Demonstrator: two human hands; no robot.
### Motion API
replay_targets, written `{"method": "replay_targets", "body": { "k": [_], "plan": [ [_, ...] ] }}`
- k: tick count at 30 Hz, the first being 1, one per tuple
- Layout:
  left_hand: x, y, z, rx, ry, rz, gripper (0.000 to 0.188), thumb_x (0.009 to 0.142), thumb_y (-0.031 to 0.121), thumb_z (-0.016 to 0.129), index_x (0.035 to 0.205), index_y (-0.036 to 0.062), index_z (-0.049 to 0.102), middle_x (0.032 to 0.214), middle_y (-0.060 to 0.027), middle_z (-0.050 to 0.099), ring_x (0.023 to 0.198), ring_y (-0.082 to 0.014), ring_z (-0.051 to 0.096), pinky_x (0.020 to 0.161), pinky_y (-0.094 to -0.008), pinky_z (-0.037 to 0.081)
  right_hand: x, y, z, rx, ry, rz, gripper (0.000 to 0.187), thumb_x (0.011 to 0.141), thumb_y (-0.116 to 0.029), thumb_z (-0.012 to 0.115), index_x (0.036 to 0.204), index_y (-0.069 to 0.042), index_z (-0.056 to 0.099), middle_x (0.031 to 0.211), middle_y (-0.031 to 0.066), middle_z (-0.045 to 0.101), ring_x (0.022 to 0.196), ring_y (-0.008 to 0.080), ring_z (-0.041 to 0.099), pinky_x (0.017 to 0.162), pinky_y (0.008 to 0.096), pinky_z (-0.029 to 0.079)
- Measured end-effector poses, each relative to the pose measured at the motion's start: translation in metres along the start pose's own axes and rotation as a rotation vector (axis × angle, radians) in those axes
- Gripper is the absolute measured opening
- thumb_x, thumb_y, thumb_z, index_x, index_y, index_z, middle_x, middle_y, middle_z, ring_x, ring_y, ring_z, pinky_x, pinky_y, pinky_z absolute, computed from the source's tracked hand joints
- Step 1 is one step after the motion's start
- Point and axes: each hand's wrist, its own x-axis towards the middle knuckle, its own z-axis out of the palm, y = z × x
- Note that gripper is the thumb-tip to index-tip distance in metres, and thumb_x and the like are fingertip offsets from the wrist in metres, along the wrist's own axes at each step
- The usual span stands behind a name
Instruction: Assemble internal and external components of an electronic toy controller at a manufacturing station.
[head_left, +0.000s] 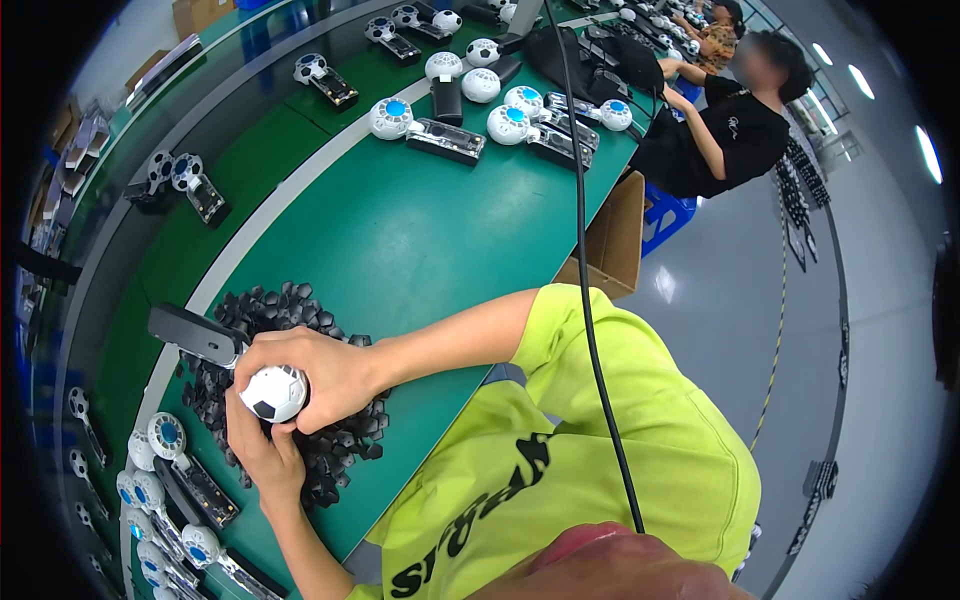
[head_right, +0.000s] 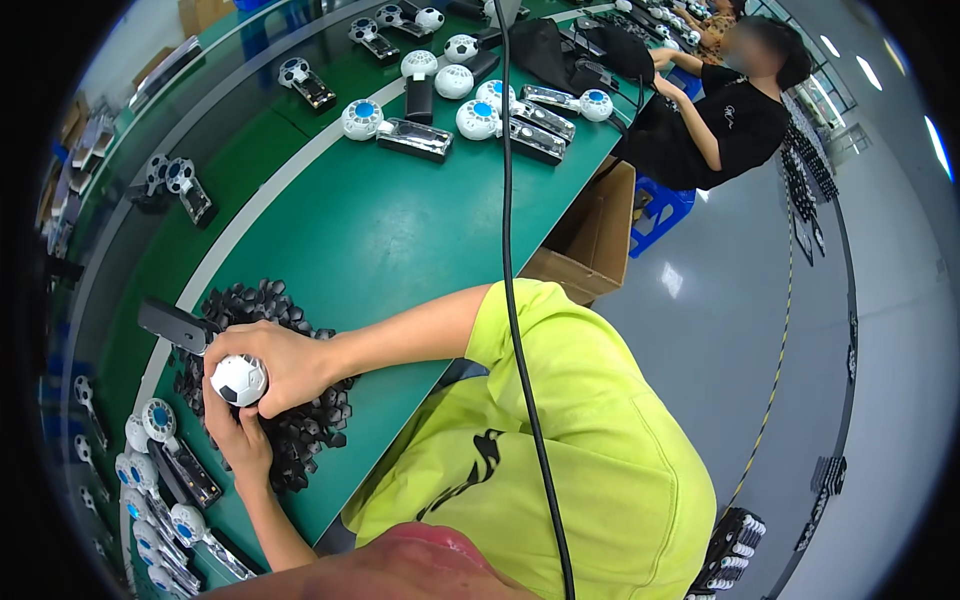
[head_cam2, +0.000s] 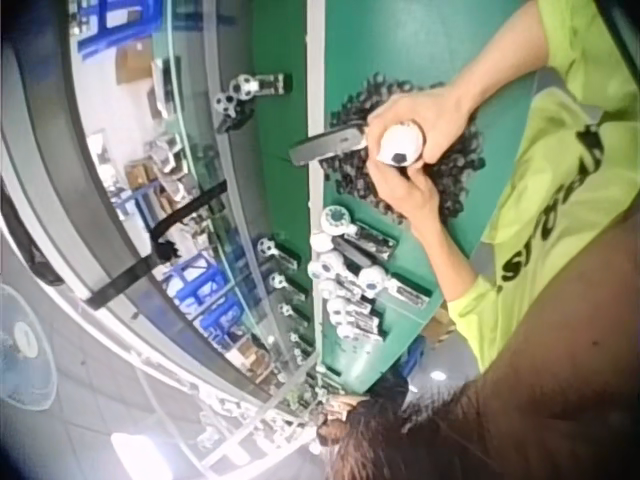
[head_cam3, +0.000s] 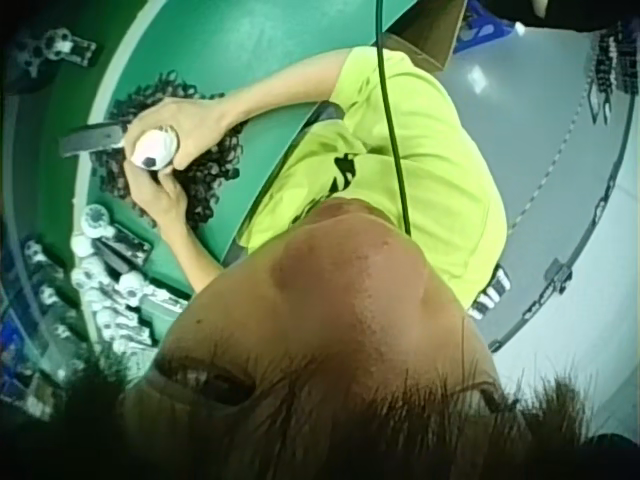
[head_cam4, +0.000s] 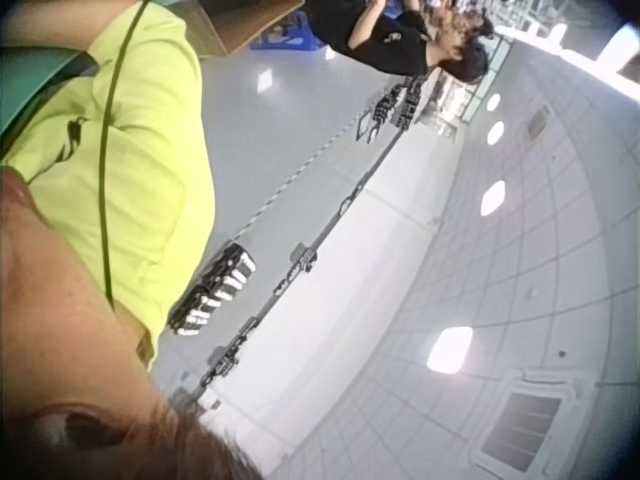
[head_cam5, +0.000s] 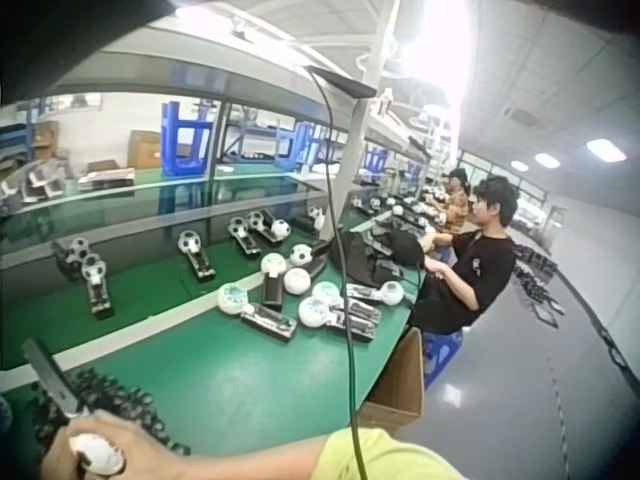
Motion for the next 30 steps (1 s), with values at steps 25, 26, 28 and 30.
{"method": "replay_targets", "body": {
  "k": [25,26,28,30],
  "plan": [
    [-0.019,-0.029,-0.017,-0.157,0.148,-0.068,0.045,0.090,0.029,0.064,0.119,-0.0041,0.059,0.110,-0.0171,0.061,0.090,-0.0308,0.056,0.082,-0.0377,0.045,0.010,0.018,0.033,0.125,0.001,-0.037,0.058,0.060,0.000,0.080,0.113,-0.012,0.060,0.091,0.0031,0.063,0.074,0.0158,0.058,0.067,0.0259,0.049],
    [-0.021,-0.029,-0.016,-0.214,0.195,-0.124,0.044,0.089,0.028,0.066,0.119,-0.0034,0.059,0.110,-0.0169,0.061,0.091,-0.0309,0.056,0.083,-0.0379,0.044,0.010,0.019,0.035,0.206,0.018,0.008,0.060,0.060,0.000,0.080,0.114,-0.012,0.059,0.092,0.0027,0.063,0.075,0.0148,0.058,0.068,0.0253,0.050],
    [-0.022,-0.024,-0.020,-0.105,0.153,-0.067,0.043,0.087,0.027,0.067,0.118,-0.0025,0.060,0.110,-0.0159,0.061,0.092,-0.0302,0.056,0.085,-0.0376,0.044,0.016,0.018,0.032,0.197,0.054,-0.016,0.061,0.060,0.001,0.081,0.115,-0.012,0.058,0.094,0.0025,0.063,0.076,0.0140,0.058,0.069,0.0250,0.050],
    [-0.024,-0.018,-0.026,0.119,0.075,0.024,0.042,0.084,0.025,0.071,0.116,-0.0007,0.062,0.110,-0.0141,0.061,0.094,-0.0289,0.056,0.087,-0.0371,0.043,0.022,0.017,0.025,0.194,0.118,-0.050,0.065,0.060,0.001,0.082,0.117,-0.012,0.056,0.097,0.0020,0.064,0.079,0.0125,0.059,0.071,0.0243,0.050]
  ]
}}
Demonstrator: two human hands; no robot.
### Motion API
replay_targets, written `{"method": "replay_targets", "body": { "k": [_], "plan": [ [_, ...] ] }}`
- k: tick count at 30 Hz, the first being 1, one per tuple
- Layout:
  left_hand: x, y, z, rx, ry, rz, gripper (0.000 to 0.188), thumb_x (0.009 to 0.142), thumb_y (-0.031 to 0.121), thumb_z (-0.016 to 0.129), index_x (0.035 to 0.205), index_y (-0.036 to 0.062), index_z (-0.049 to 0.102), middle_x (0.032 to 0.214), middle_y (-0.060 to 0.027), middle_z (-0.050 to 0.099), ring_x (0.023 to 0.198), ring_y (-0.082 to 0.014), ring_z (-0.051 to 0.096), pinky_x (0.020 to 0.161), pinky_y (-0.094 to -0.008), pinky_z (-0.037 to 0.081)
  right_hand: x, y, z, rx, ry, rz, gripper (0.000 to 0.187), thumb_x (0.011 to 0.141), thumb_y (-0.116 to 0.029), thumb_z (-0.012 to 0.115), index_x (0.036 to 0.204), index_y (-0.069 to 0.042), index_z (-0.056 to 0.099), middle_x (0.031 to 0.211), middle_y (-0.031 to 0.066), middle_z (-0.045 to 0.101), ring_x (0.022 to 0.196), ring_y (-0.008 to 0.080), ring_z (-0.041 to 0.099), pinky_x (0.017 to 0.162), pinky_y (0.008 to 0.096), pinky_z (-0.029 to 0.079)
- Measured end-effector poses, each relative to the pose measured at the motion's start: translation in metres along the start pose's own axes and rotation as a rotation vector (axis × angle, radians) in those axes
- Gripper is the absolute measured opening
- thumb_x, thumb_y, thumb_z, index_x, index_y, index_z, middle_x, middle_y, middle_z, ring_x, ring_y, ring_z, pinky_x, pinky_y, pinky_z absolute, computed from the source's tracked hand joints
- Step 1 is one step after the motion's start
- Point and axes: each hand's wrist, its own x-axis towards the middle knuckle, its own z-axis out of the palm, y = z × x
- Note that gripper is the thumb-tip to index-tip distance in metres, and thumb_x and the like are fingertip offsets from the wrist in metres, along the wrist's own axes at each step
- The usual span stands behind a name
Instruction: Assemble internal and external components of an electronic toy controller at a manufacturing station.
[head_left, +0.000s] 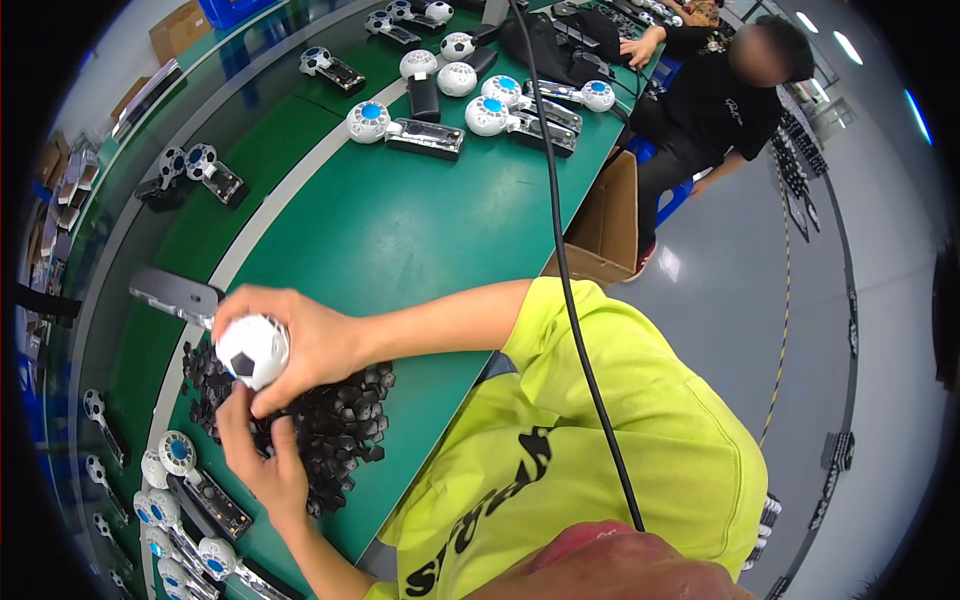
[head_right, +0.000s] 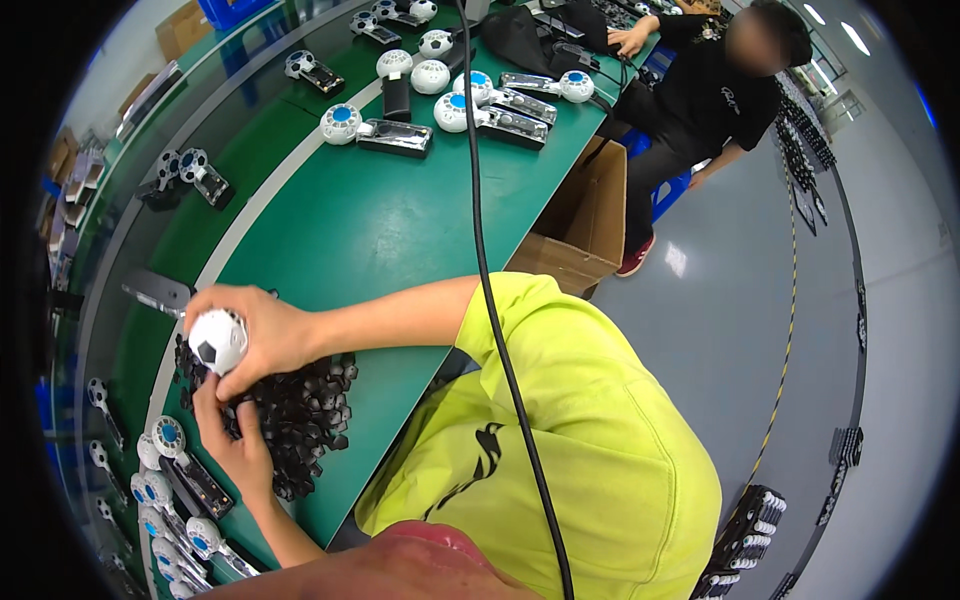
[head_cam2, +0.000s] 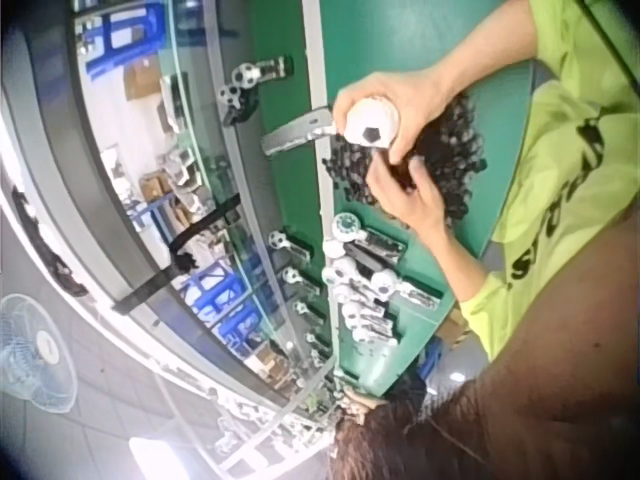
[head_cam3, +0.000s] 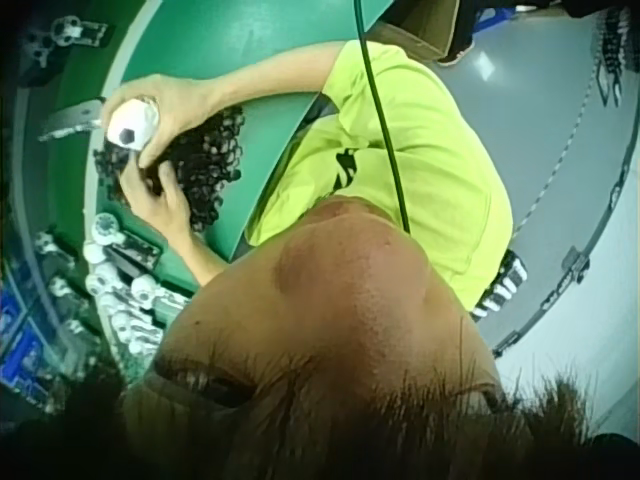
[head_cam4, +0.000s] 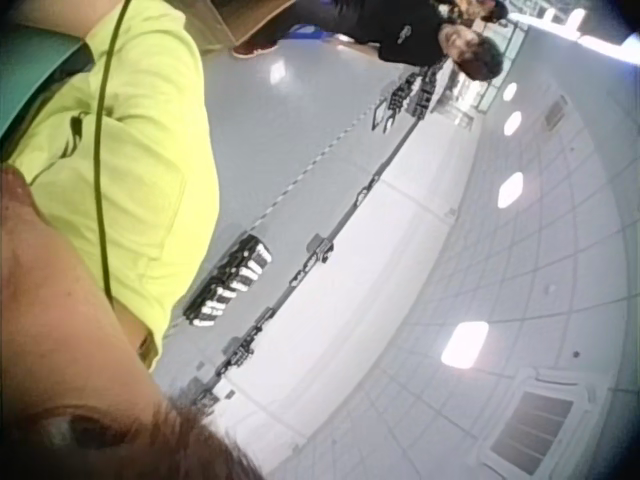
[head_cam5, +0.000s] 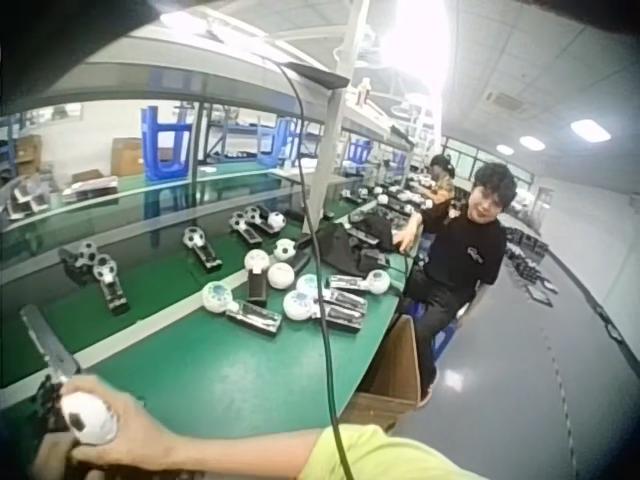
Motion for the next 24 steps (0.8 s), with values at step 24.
{"method": "replay_targets", "body": {
  "k": [24],
  "plan": [
    [-0.009,-0.024,-0.013,0.300,-0.166,0.101,0.010,0.080,0.002,0.070,0.089,0.0057,0.067,0.090,-0.0016,0.063,0.074,-0.0204,0.057,0.075,-0.0312,0.045,0.036,-0.008,-0.030,0.104,0.229,0.237,0.074,0.069,0.006,0.078,0.133,-0.011,0.045,0.105,0.0135,0.064,0.079,0.0216,0.065,0.059,0.0281,0.052]
  ]
}}
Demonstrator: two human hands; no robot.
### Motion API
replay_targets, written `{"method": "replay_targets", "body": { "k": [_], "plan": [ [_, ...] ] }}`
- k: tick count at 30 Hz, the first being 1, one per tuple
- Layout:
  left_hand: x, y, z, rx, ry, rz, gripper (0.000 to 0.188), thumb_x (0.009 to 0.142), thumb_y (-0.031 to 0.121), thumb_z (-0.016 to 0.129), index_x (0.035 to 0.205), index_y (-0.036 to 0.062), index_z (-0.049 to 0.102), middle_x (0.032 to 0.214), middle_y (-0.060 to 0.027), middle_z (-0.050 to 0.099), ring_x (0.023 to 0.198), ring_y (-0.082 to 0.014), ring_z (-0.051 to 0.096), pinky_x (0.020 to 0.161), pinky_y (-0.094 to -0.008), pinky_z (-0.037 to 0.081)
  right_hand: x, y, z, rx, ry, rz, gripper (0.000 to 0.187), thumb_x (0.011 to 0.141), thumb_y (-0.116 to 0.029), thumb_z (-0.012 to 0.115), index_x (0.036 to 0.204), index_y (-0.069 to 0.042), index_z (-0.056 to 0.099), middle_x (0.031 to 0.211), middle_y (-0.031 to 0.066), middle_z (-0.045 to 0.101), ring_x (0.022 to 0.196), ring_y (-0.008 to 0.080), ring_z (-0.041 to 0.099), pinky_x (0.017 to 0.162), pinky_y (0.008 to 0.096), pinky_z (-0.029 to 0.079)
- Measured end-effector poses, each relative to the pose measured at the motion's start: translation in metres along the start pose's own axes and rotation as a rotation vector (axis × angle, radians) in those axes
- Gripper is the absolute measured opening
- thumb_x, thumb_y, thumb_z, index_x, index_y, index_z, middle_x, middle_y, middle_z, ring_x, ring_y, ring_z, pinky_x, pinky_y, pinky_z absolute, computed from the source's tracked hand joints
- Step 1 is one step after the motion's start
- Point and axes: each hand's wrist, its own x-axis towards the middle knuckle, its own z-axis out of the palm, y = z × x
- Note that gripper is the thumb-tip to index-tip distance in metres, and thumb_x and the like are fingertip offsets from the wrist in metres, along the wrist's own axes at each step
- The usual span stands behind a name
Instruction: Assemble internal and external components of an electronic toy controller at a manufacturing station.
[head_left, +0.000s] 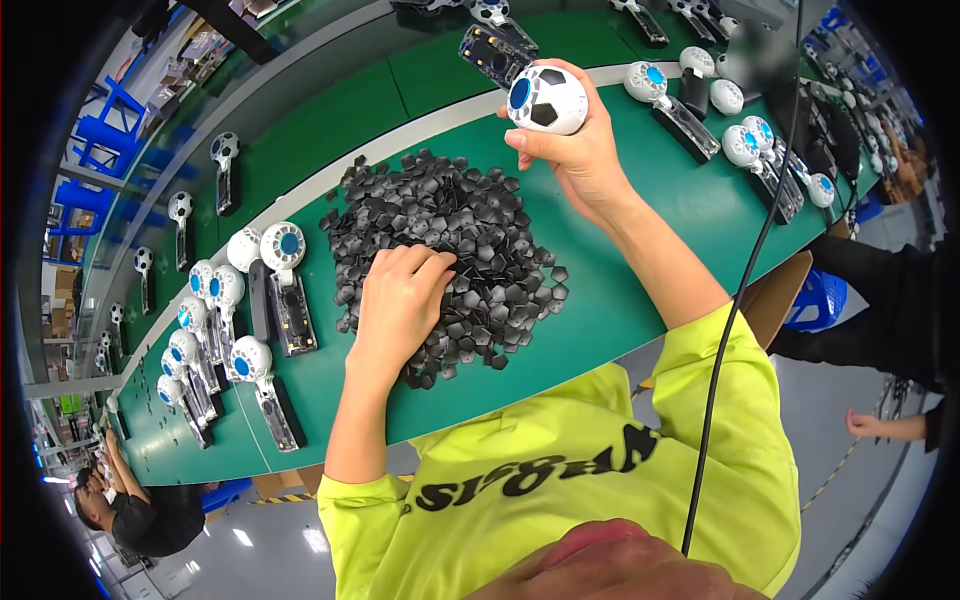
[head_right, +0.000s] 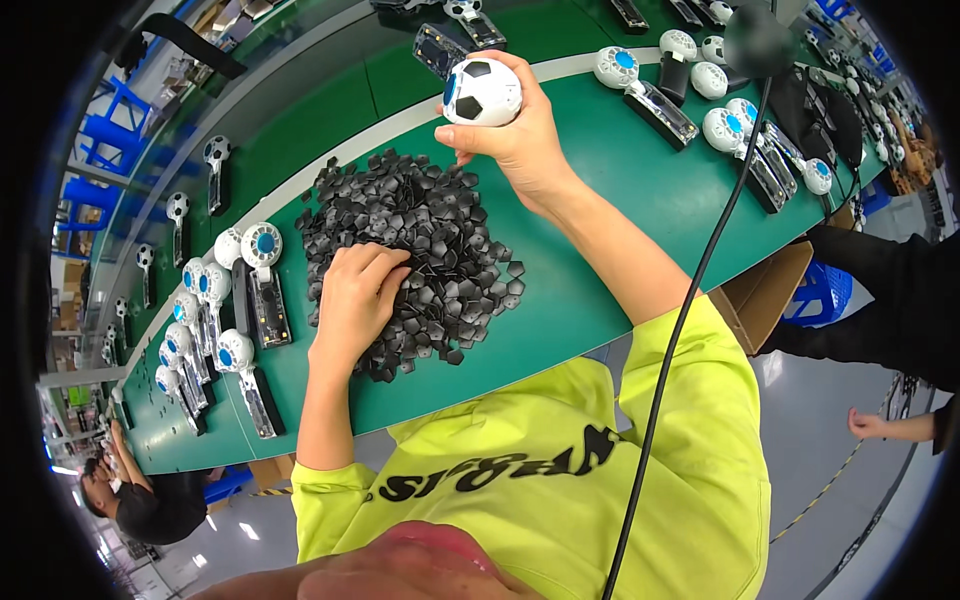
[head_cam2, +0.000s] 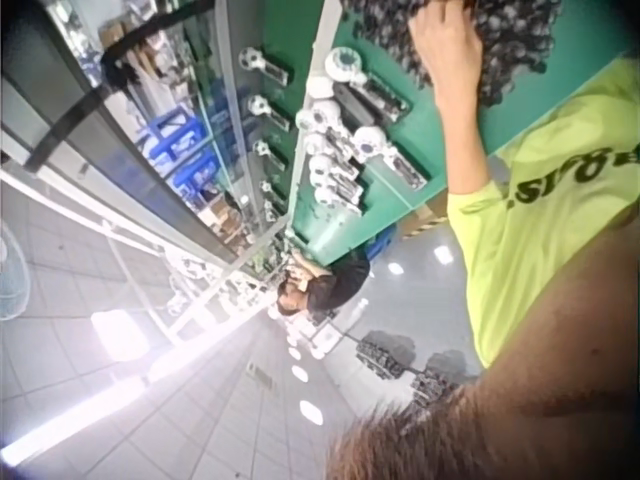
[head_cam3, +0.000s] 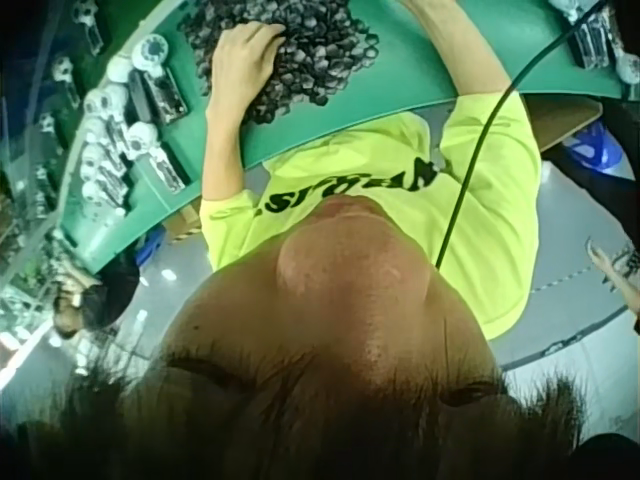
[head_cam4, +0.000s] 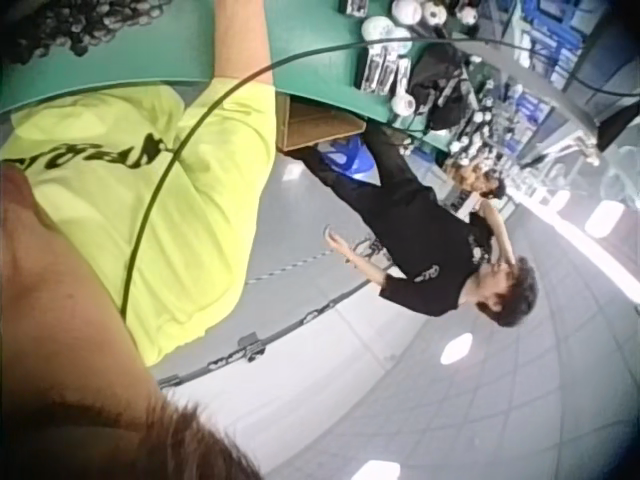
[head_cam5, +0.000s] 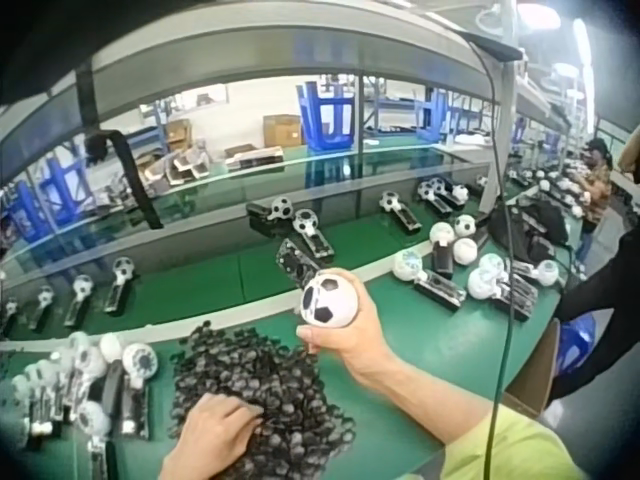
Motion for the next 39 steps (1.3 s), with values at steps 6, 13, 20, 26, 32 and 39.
{"method": "replay_targets", "body": {
  "k": [6,13,20,26,32,39],
  "plan": [
    [0.005,0.000,-0.002,-0.088,0.089,-0.031,0.012,0.078,0.000,0.070,0.088,0.0041,0.065,0.093,-0.0027,0.064,0.076,-0.0213,0.058,0.076,-0.0319,0.045,0.002,-0.004,-0.008,-0.337,-0.035,-0.099,0.066,0.071,-0.003,0.079,0.130,-0.007,0.050,0.108,0.0123,0.062,0.085,0.0216,0.065,0.065,0.0290,0.053],
    [0.011,-0.001,-0.006,-0.156,0.270,0.013,0.013,0.078,-0.003,0.069,0.089,0.0024,0.064,0.091,-0.0031,0.064,0.073,-0.0195,0.057,0.073,-0.0304,0.046,0.011,-0.017,-0.035,-0.669,-0.008,-0.246,0.047,0.076,-0.026,0.081,0.110,0.000,0.062,0.099,0.0091,0.068,0.078,0.0175,0.064,0.068,0.0235,0.051],
    [0.059,0.009,-0.008,-0.532,0.415,-0.030,0.011,0.081,-0.007,0.066,0.088,0.0003,0.066,0.082,-0.0045,0.064,0.062,-0.0145,0.053,0.058,-0.0249,0.044,0.018,0.013,-0.036,-0.516,0.041,-0.391,0.050,0.083,-0.044,0.068,0.104,0.001,0.064,0.090,0.0083,0.066,0.075,0.0154,0.059,0.069,0.0232,0.047],
    [0.091,0.027,0.009,-0.645,0.424,0.140,0.016,0.074,-0.007,0.072,0.087,0.0028,0.069,0.083,-0.0034,0.064,0.063,-0.0152,0.051,0.058,-0.0254,0.042,-0.003,0.009,-0.016,-0.353,0.046,-0.208,0.049,0.085,-0.044,0.067,0.104,0.002,0.062,0.088,0.0090,0.066,0.074,0.0141,0.058,0.069,0.0234,0.047],
    [0.095,0.020,0.014,-0.553,0.523,0.278,0.018,0.069,-0.006,0.076,0.081,0.0042,0.069,0.084,-0.0024,0.064,0.065,-0.0147,0.051,0.056,-0.0252,0.042,-0.011,0.010,-0.007,-0.297,0.046,-0.219,0.047,0.086,-0.040,0.069,0.104,0.002,0.061,0.089,0.0092,0.065,0.074,0.0136,0.059,0.068,0.0240,0.048],
    [0.096,0.023,0.019,-0.584,0.519,0.315,0.016,0.069,-0.006,0.077,0.079,0.0039,0.069,0.084,-0.0032,0.063,0.067,-0.0134,0.051,0.055,-0.0239,0.043,-0.018,0.007,-0.001,-0.255,0.013,-0.201,0.045,0.086,-0.039,0.069,0.104,0.001,0.059,0.089,0.0092,0.065,0.075,0.0140,0.059,0.068,0.0246,0.048]
  ]
}}
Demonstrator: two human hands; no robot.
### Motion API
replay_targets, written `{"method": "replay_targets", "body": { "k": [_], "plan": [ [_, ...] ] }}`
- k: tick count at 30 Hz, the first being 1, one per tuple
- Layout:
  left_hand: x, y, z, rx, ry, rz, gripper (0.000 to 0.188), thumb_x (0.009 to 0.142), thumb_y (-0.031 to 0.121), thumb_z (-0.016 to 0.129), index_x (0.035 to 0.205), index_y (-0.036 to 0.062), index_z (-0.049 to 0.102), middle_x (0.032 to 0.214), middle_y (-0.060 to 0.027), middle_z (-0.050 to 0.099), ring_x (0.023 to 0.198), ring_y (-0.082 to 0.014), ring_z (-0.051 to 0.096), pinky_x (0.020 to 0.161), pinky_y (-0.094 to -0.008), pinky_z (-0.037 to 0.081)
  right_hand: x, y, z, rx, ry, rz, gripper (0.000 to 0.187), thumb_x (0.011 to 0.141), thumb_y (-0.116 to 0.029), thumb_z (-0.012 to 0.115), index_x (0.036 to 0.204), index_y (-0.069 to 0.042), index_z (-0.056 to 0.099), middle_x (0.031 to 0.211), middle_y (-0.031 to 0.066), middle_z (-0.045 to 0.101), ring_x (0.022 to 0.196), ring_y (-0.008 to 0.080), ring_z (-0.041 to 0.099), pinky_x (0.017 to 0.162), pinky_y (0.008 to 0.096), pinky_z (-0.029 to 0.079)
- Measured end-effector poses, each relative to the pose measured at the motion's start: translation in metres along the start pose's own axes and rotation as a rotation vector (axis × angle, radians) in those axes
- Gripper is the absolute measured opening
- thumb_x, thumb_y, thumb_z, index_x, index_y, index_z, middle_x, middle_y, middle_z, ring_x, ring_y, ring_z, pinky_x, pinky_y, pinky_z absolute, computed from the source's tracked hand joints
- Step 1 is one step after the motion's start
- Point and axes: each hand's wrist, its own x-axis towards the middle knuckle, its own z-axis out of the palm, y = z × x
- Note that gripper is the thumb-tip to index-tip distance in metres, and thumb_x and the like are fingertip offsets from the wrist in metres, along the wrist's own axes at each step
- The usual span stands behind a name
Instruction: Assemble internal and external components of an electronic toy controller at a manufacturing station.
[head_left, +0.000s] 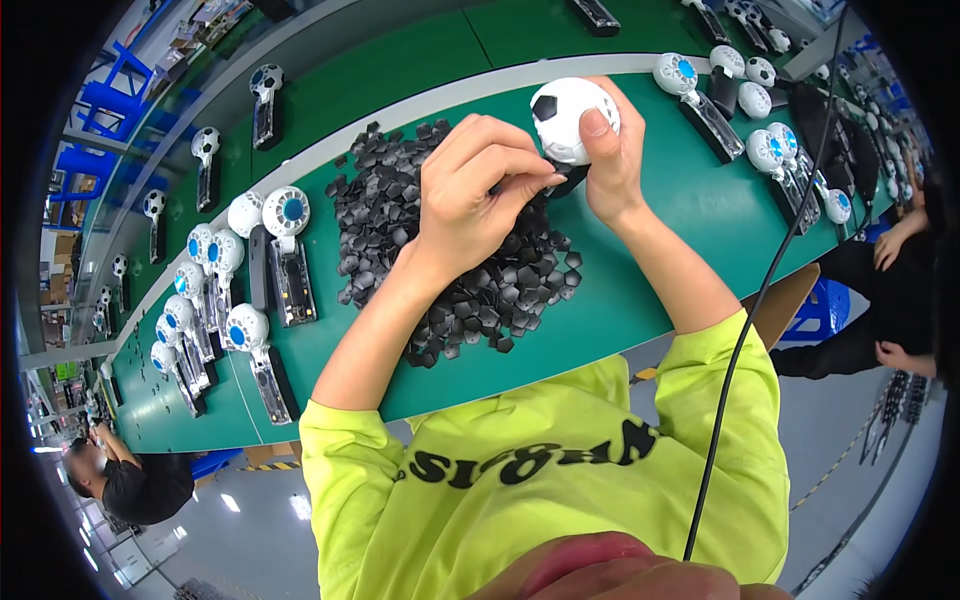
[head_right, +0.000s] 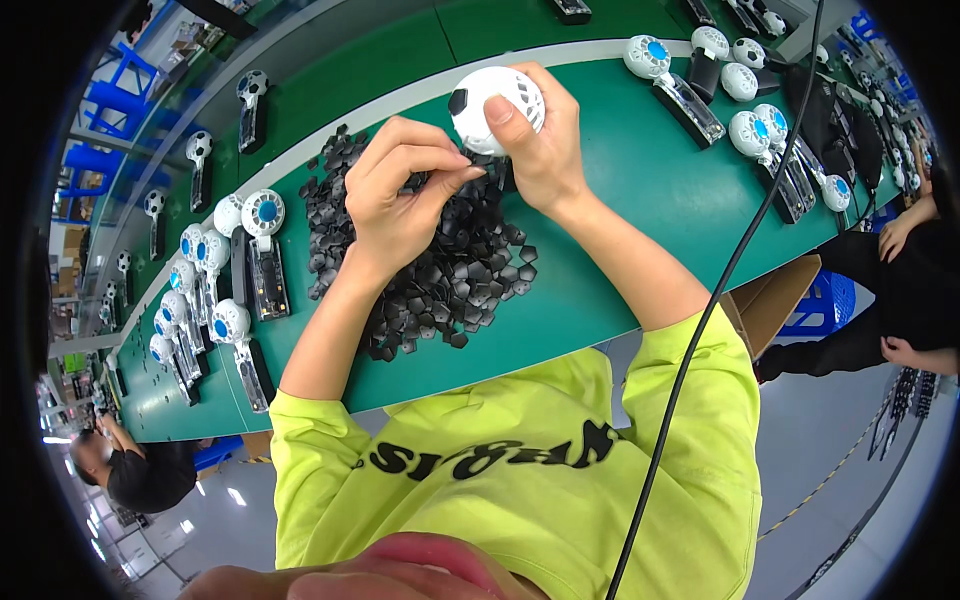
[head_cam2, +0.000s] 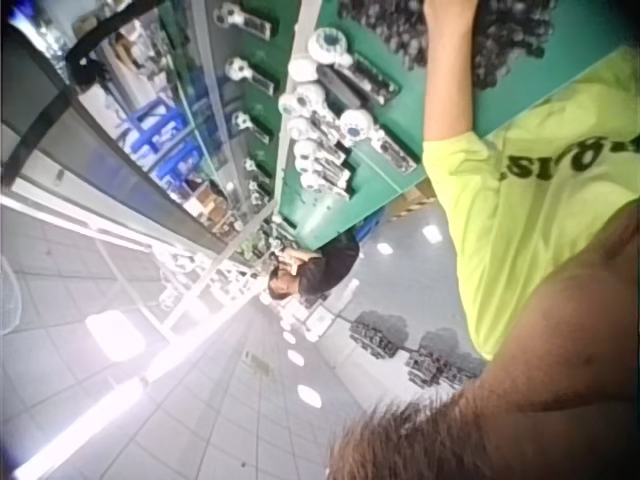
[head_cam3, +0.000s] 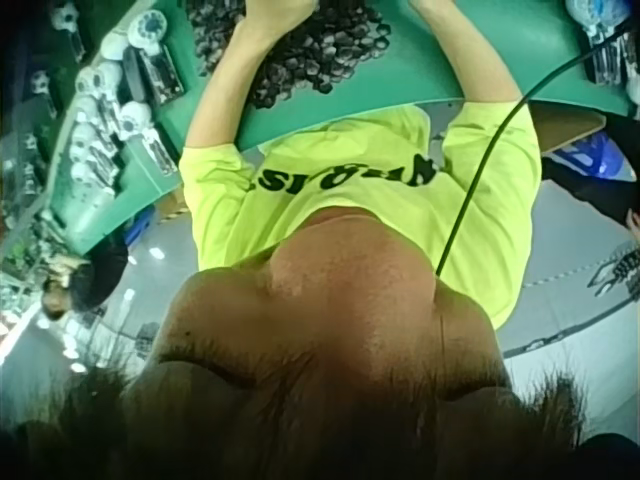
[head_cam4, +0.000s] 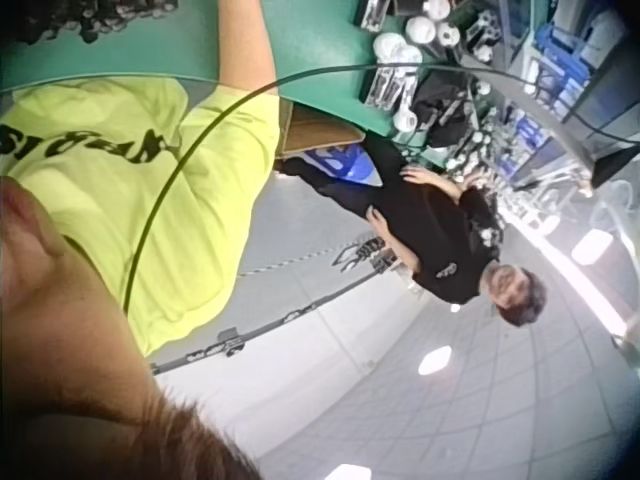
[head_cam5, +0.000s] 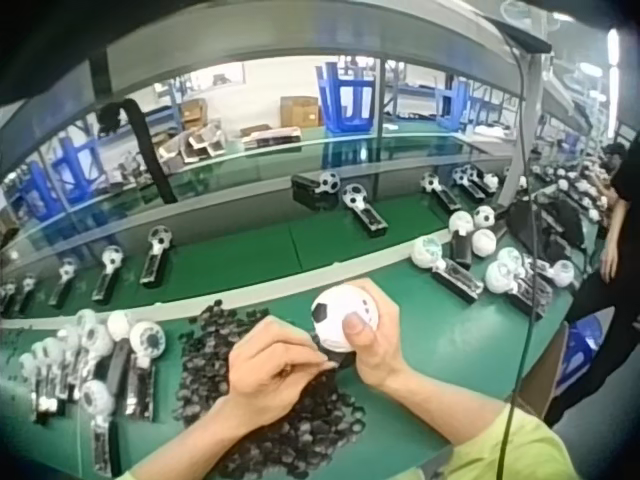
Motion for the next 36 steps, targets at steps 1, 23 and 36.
{"method": "replay_targets", "body": {
  "k": [1,23,36],
  "plan": [
    [-0.001,0.003,0.001,-0.026,0.008,-0.063,0.016,0.070,-0.005,0.078,0.080,0.0037,0.068,0.084,-0.0033,0.063,0.068,-0.0130,0.052,0.056,-0.0233,0.044,-0.002,0.001,0.001,0.012,0.004,-0.002,0.045,0.086,-0.039,0.069,0.104,0.001,0.059,0.089,0.0092,0.065,0.075,0.0141,0.059,0.068,0.0247,0.048],
    [-0.001,0.036,0.012,-0.162,0.036,-0.178,0.052,0.078,0.007,0.073,0.128,0.0069,0.060,0.131,-0.0173,0.053,0.113,-0.0309,0.053,0.093,-0.0390,0.046,-0.017,-0.007,-0.002,0.073,-0.142,-0.116,0.077,0.063,-0.027,0.087,0.125,-0.004,0.046,0.113,0.0110,0.058,0.095,0.0211,0.060,0.085,0.0308,0.050],
    [0.024,0.038,-0.020,0.252,-0.015,0.229,0.023,0.073,-0.003,0.073,0.095,0.0057,0.072,0.090,-0.0054,0.060,0.071,-0.0219,0.053,0.061,-0.0333,0.045,-0.008,-0.017,0.010,-0.040,-0.034,-0.208,0.073,0.071,-0.027,0.084,0.126,-0.006,0.041,0.107,0.0108,0.061,0.088,0.0186,0.061,0.077,0.0296,0.050]
  ]
}}
